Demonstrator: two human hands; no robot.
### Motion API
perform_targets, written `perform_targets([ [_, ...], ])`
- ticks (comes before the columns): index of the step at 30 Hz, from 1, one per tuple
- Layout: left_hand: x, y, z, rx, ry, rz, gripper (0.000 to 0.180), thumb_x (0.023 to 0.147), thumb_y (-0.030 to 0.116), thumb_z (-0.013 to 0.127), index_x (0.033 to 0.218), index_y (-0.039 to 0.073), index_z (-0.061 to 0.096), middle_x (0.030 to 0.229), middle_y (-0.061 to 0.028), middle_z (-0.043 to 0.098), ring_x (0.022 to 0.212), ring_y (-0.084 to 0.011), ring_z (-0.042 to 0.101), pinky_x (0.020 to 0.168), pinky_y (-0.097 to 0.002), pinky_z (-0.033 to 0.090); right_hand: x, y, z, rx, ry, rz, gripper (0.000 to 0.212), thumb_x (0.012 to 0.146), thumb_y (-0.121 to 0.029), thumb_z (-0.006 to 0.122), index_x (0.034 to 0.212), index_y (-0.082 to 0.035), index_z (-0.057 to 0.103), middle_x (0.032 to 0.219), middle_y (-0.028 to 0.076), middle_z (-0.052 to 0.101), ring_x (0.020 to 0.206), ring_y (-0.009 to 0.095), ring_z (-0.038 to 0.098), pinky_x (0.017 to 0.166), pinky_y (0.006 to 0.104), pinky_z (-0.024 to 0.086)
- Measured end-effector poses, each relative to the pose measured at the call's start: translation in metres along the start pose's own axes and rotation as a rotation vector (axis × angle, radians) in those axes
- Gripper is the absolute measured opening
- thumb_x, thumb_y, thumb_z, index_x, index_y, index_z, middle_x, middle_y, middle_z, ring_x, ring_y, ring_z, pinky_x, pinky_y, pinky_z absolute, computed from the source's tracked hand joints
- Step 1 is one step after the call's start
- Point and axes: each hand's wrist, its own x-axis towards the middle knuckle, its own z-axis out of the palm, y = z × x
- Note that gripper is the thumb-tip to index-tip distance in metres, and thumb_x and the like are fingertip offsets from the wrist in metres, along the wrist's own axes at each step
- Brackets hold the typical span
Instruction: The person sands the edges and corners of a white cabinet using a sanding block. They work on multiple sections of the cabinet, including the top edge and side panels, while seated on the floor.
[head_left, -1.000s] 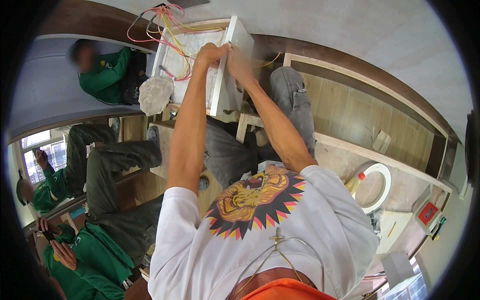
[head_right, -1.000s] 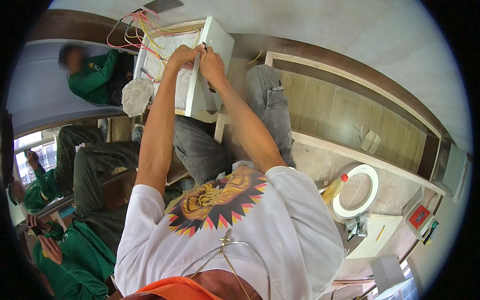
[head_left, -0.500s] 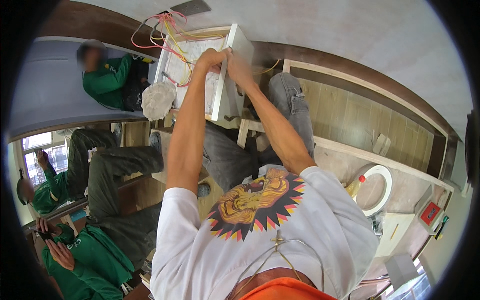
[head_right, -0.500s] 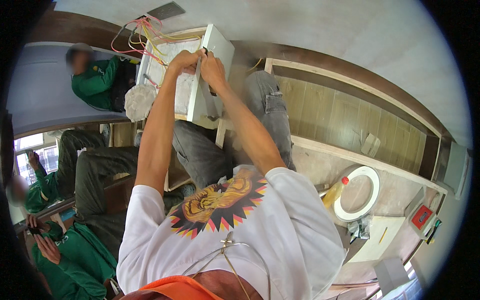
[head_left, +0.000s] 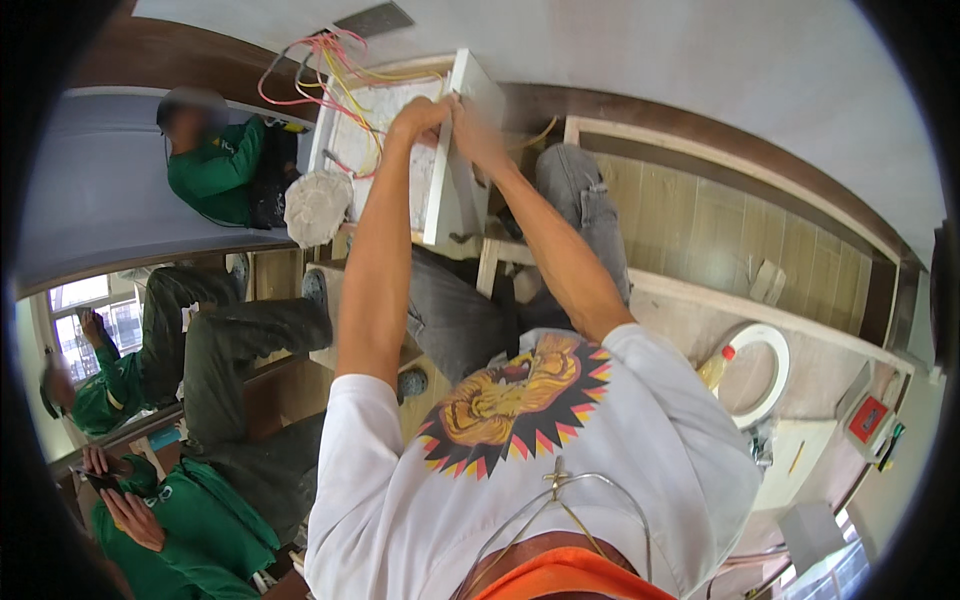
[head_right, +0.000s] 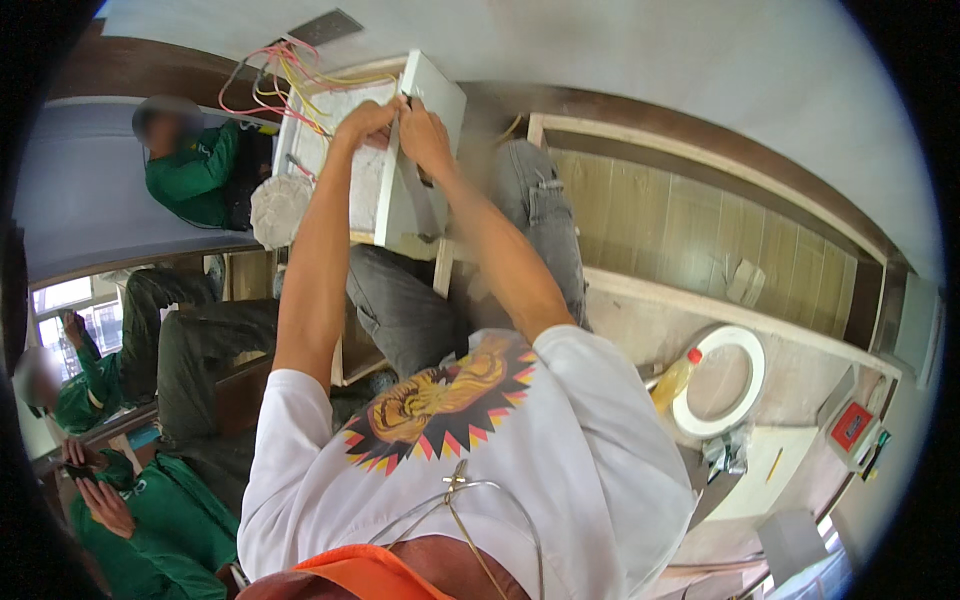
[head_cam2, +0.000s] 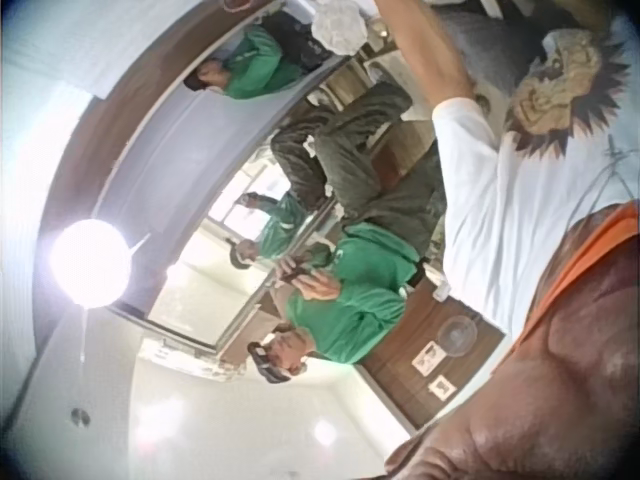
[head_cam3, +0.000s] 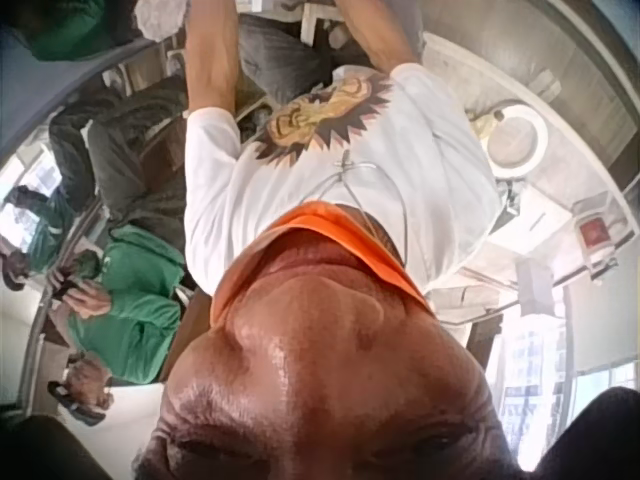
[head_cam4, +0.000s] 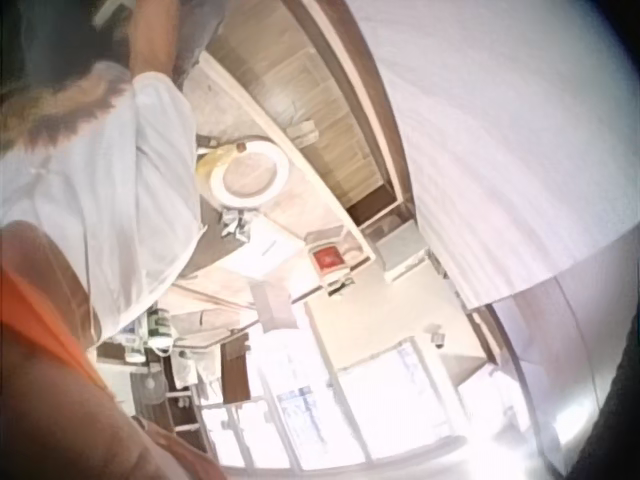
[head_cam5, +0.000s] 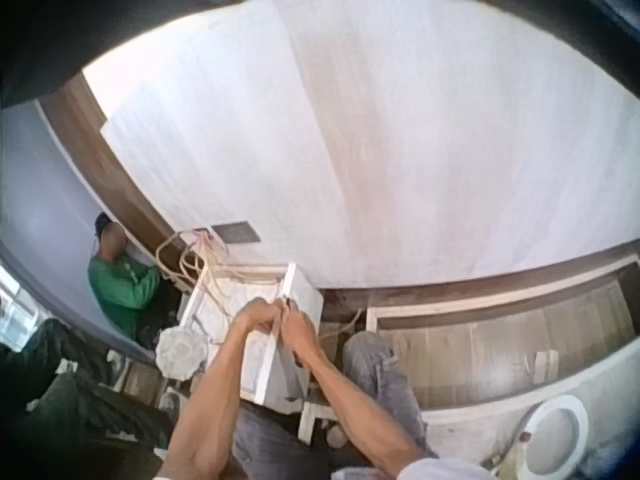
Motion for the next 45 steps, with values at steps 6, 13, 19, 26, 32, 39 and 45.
perform_targets([
  [6, -0.010, 0.013, 0.003, 0.067, 0.047, -0.025, 0.082, 0.093, 0.060, 0.057, 0.107, -0.021, 0.064, 0.097, -0.0310, 0.070, 0.082, -0.0357, 0.074, 0.068, -0.0400, 0.064, 0.018, 0.020, 0.014, 0.066, -0.015, -0.010, 0.041, 0.106, -0.033, 0.038, 0.120, 0.002, 0.055, 0.102, 0.033, 0.067, 0.096, 0.053, 0.063, 0.085, 0.0587, 0.049],
  [13, 0.002, -0.001, 0.003, 0.097, 0.129, -0.015, 0.079, 0.095, 0.058, 0.054, 0.106, -0.020, 0.064, 0.097, -0.0285, 0.070, 0.080, -0.0345, 0.074, 0.065, -0.0399, 0.063, 0.013, -0.001, 0.013, 0.004, -0.018, 0.007, 0.042, 0.106, -0.030, 0.033, 0.118, 0.003, 0.056, 0.107, 0.033, 0.065, 0.100, 0.052, 0.061, 0.087, 0.0570, 0.047],
  [19, 0.008, -0.046, 0.006, 0.031, 0.132, 0.101, 0.058, 0.099, 0.048, 0.053, 0.101, -0.008, 0.071, 0.088, -0.0214, 0.072, 0.077, -0.0325, 0.073, 0.071, -0.0416, 0.061, 0.012, -0.006, 0.011, -0.004, -0.030, 0.067, 0.043, 0.104, -0.032, 0.036, 0.117, 0.003, 0.056, 0.104, 0.035, 0.066, 0.098, 0.053, 0.063, 0.088, 0.0591, 0.047],
  [26, -0.035, -0.040, 0.071, 0.120, 0.718, 0.370, 0.033, 0.096, 0.028, 0.056, 0.097, 0.000, 0.073, 0.094, -0.0264, 0.071, 0.089, -0.0452, 0.068, 0.080, -0.0521, 0.052, 0.033, 0.033, 0.013, -0.110, -0.029, 0.026, 0.041, 0.103, -0.034, 0.039, 0.118, 0.001, 0.055, 0.099, 0.036, 0.066, 0.098, 0.054, 0.063, 0.088, 0.0596, 0.048],
  [32, -0.027, -0.065, 0.075, 0.031, 0.870, 0.427, 0.036, 0.098, 0.028, 0.051, 0.094, -0.002, 0.070, 0.094, -0.0274, 0.069, 0.088, -0.0459, 0.066, 0.080, -0.0525, 0.050, 0.029, 0.003, 0.012, -0.141, -0.064, -0.051, 0.041, 0.103, -0.033, 0.039, 0.118, 0.002, 0.055, 0.098, 0.035, 0.067, 0.096, 0.054, 0.063, 0.085, 0.0603, 0.049],
  [39, -0.034, -0.047, 0.081, 0.042, 0.854, 0.461, 0.031, 0.097, 0.023, 0.053, 0.095, -0.003, 0.069, 0.094, -0.0257, 0.068, 0.090, -0.0444, 0.065, 0.082, -0.0517, 0.049, 0.046, 0.033, 0.015, -0.086, 0.024, -0.137, 0.040, 0.104, -0.032, 0.039, 0.117, 0.003, 0.055, 0.099, 0.035, 0.067, 0.095, 0.054, 0.063, 0.084, 0.0607, 0.048],
  [45, -0.031, -0.052, 0.082, 0.029, 0.846, 0.474, 0.031, 0.096, 0.022, 0.053, 0.094, -0.005, 0.069, 0.094, -0.0259, 0.068, 0.091, -0.0441, 0.064, 0.083, -0.0514, 0.049, 0.046, 0.030, 0.018, -0.137, 0.021, -0.076, 0.040, 0.104, -0.032, 0.038, 0.117, 0.002, 0.055, 0.100, 0.034, 0.067, 0.096, 0.054, 0.063, 0.085, 0.0609, 0.048],
])
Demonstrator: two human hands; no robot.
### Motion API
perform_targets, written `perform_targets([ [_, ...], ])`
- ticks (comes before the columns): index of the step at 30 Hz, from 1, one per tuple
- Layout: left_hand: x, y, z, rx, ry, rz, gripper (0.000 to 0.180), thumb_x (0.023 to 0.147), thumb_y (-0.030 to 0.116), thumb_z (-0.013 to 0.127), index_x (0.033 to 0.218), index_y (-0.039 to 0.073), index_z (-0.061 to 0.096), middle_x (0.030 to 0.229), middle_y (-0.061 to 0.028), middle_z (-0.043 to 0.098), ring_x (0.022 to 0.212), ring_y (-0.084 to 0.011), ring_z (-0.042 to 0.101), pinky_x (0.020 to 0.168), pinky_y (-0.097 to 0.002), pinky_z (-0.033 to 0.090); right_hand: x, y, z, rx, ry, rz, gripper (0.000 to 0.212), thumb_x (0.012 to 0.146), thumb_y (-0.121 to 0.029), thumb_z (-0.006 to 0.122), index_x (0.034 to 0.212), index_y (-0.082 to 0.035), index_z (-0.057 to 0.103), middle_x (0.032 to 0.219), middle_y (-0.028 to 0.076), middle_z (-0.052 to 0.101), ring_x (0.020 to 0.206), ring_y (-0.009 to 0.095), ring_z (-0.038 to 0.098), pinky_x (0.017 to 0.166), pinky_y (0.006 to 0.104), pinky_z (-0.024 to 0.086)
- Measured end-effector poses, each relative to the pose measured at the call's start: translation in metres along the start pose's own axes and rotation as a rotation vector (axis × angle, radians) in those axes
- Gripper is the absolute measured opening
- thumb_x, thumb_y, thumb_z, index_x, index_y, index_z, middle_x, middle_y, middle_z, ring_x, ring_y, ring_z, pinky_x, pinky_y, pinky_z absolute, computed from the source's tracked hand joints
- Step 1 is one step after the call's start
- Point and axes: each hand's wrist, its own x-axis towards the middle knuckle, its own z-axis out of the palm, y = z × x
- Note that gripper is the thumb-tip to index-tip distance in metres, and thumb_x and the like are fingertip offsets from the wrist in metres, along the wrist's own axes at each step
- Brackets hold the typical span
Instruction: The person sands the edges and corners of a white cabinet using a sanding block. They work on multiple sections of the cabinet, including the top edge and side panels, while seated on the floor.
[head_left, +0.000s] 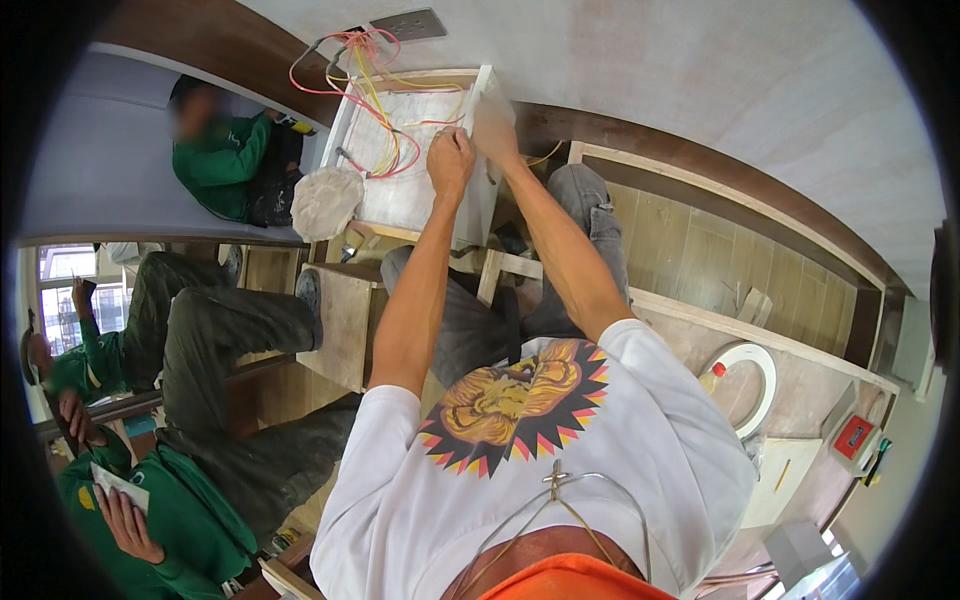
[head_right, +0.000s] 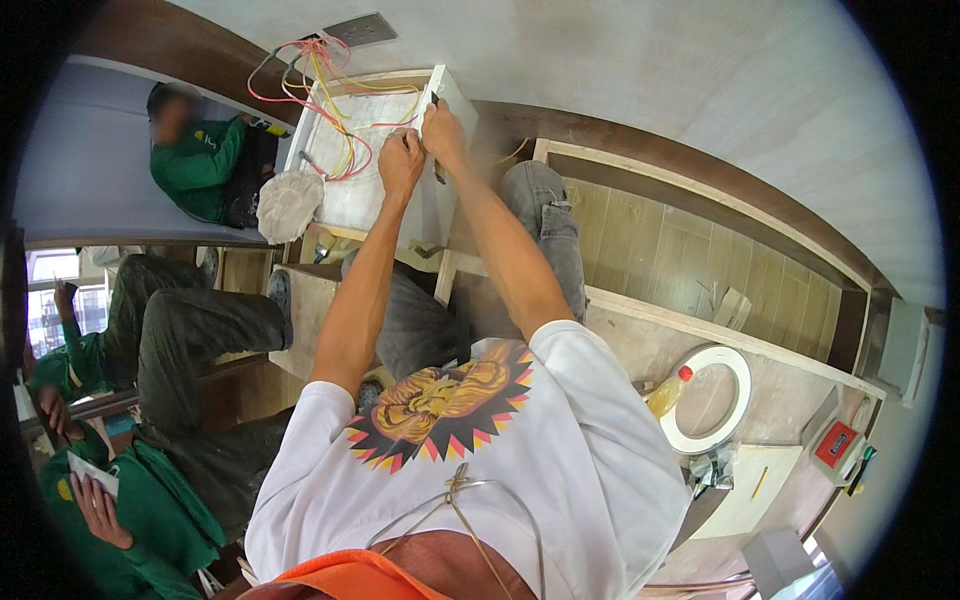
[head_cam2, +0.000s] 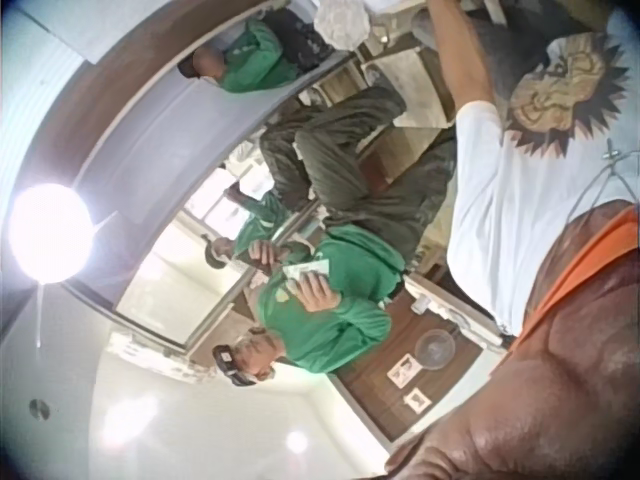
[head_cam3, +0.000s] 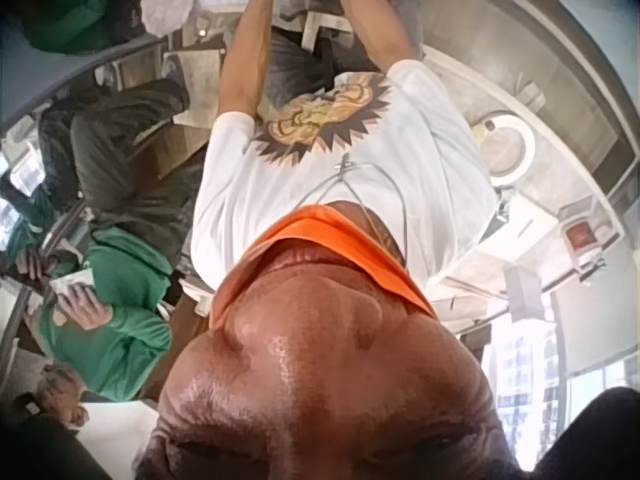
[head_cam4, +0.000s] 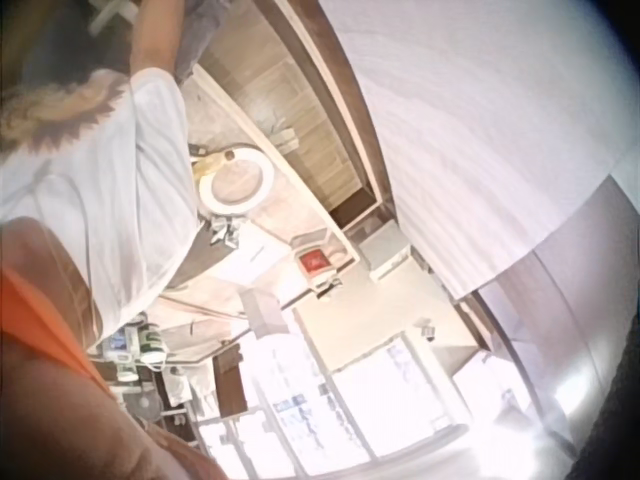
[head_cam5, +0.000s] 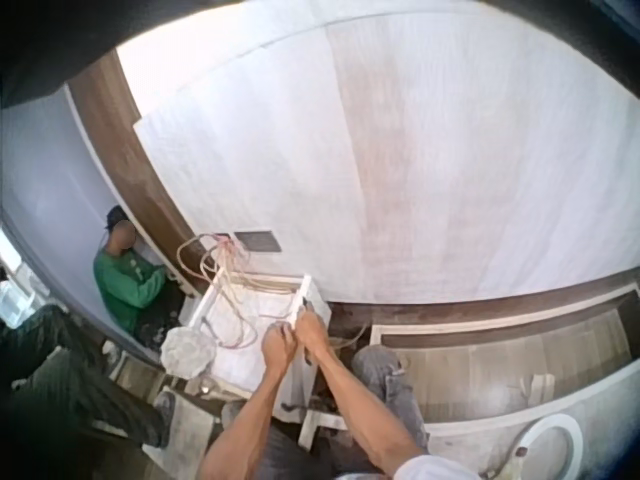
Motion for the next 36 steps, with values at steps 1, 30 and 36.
perform_targets([
  [1, -0.003, -0.004, 0.000, 0.030, -0.005, -0.007, 0.031, 0.096, 0.022, 0.053, 0.094, -0.004, 0.069, 0.094, -0.0258, 0.068, 0.092, -0.0439, 0.064, 0.083, -0.0512, 0.049, -0.003, -0.004, -0.001, 0.016, 0.004, -0.011, 0.040, 0.104, -0.032, 0.038, 0.117, 0.002, 0.055, 0.100, 0.034, 0.067, 0.096, 0.054, 0.063, 0.085, 0.0610, 0.048],
  [30, -0.004, 0.017, -0.011, 0.040, 0.016, 0.056, 0.036, 0.090, 0.028, 0.069, 0.109, -0.003, 0.068, 0.106, -0.0217, 0.070, 0.098, -0.0384, 0.068, 0.085, -0.0459, 0.052, -0.079, 0.037, -0.028, 0.328, 0.028, 0.274, 0.061, 0.106, -0.042, 0.041, 0.151, -0.002, 0.043, 0.092, 0.013, 0.068, 0.063, 0.016, 0.061, 0.059, 0.0302, 0.052],
  [36, 0.005, 0.020, -0.006, 0.083, -0.025, -0.020, 0.040, 0.089, 0.032, 0.070, 0.108, -0.004, 0.068, 0.104, -0.0216, 0.070, 0.096, -0.0379, 0.068, 0.084, -0.0459, 0.053, -0.099, 0.058, -0.027, 0.312, -0.007, 0.261, 0.058, 0.106, -0.042, 0.041, 0.152, -0.005, 0.044, 0.088, 0.011, 0.065, 0.062, 0.014, 0.060, 0.056, 0.0285, 0.050],
])
